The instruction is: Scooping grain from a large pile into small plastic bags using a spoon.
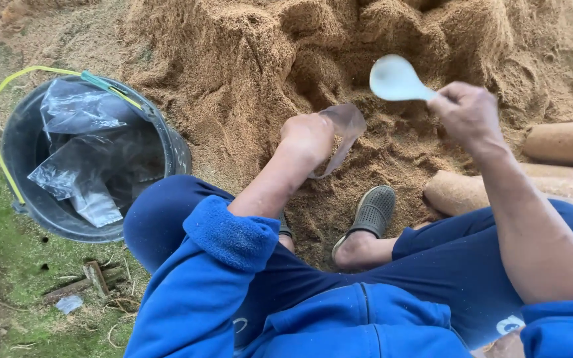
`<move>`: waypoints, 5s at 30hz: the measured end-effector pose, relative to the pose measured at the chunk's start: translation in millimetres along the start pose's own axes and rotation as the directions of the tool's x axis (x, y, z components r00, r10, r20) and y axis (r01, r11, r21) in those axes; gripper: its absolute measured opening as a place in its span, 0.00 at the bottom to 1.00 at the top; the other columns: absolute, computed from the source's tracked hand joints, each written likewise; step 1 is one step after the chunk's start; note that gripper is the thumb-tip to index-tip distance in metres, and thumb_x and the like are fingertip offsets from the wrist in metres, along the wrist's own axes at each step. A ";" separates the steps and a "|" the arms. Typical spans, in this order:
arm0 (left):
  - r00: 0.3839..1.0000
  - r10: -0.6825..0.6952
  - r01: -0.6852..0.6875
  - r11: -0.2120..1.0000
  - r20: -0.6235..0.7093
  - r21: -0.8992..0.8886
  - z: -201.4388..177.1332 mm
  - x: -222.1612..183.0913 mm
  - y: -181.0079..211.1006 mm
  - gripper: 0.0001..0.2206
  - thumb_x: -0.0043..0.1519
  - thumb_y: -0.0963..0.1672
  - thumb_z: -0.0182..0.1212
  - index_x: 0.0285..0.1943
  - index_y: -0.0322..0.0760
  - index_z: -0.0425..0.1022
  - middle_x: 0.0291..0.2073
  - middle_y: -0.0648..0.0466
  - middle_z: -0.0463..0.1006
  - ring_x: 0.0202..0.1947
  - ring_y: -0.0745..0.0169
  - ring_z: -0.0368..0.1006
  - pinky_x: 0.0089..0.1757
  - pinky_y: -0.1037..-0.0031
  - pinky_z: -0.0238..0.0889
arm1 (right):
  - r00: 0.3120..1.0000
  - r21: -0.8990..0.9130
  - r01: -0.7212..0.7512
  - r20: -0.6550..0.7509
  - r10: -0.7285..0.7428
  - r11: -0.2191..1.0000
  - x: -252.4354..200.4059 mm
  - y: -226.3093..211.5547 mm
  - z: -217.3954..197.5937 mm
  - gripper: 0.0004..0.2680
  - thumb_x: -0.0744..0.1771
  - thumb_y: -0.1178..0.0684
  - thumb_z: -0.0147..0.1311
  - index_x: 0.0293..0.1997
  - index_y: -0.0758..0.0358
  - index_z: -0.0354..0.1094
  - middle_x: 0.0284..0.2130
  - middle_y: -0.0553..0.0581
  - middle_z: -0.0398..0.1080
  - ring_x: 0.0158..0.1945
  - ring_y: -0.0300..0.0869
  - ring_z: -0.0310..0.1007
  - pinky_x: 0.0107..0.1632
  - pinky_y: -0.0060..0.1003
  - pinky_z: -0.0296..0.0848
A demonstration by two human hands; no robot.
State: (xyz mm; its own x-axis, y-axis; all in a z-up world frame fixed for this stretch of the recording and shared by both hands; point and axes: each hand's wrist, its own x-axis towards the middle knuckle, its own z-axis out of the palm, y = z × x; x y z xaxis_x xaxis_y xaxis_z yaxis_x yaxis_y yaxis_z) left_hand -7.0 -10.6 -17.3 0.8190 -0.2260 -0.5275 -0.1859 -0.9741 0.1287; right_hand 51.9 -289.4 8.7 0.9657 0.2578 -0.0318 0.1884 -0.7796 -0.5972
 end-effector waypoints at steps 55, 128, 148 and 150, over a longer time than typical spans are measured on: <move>0.977 0.150 -0.187 0.943 -0.151 -0.276 0.2 -12.1 -2.9 0.09 0.56 0.41 0.56 0.36 0.31 0.83 0.29 0.40 0.84 0.38 0.36 0.83 0.40 0.48 0.77 | 0.954 0.262 -0.296 0.134 0.269 0.919 92.0 93.9 107.3 0.07 0.65 0.44 0.64 0.40 0.51 0.77 0.22 0.47 0.72 0.27 0.32 0.66 0.28 0.27 0.61; 0.993 -0.069 0.048 0.974 -0.091 -0.220 -5.1 5.7 -9.1 0.12 0.59 0.40 0.51 0.39 0.34 0.84 0.30 0.46 0.84 0.37 0.41 0.83 0.29 0.43 0.72 | 0.910 0.505 -0.415 0.228 0.347 0.757 94.5 89.8 223.1 0.10 0.66 0.50 0.61 0.52 0.56 0.76 0.23 0.48 0.74 0.23 0.29 0.67 0.28 0.23 0.68; 0.991 -0.078 0.072 0.995 -0.110 -0.063 -20.0 2.4 -9.1 0.07 0.64 0.44 0.60 0.41 0.36 0.81 0.29 0.53 0.83 0.24 0.69 0.77 0.29 0.74 0.74 | 0.917 0.454 -0.300 0.378 0.123 0.839 28.9 0.6 -18.8 0.08 0.70 0.59 0.53 0.54 0.64 0.73 0.31 0.54 0.73 0.25 0.31 0.65 0.24 0.20 0.63; 0.991 -0.091 0.087 0.995 -0.094 -0.048 -21.1 3.0 -8.6 0.07 0.65 0.45 0.60 0.42 0.38 0.81 0.29 0.54 0.83 0.24 0.71 0.77 0.29 0.74 0.74 | 0.911 0.464 -0.292 0.400 0.096 0.837 24.0 2.8 -22.1 0.08 0.70 0.60 0.52 0.54 0.66 0.73 0.31 0.56 0.73 0.26 0.33 0.66 0.26 0.21 0.65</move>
State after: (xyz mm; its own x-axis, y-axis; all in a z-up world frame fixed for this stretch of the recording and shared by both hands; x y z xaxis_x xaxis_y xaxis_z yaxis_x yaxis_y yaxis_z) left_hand 8.5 -2.7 -2.3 0.8800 -0.1344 -0.4555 -0.0878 -0.9886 0.1220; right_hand 79.5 -298.0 24.0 0.8268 0.3884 -0.4070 -0.2070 -0.4627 -0.8620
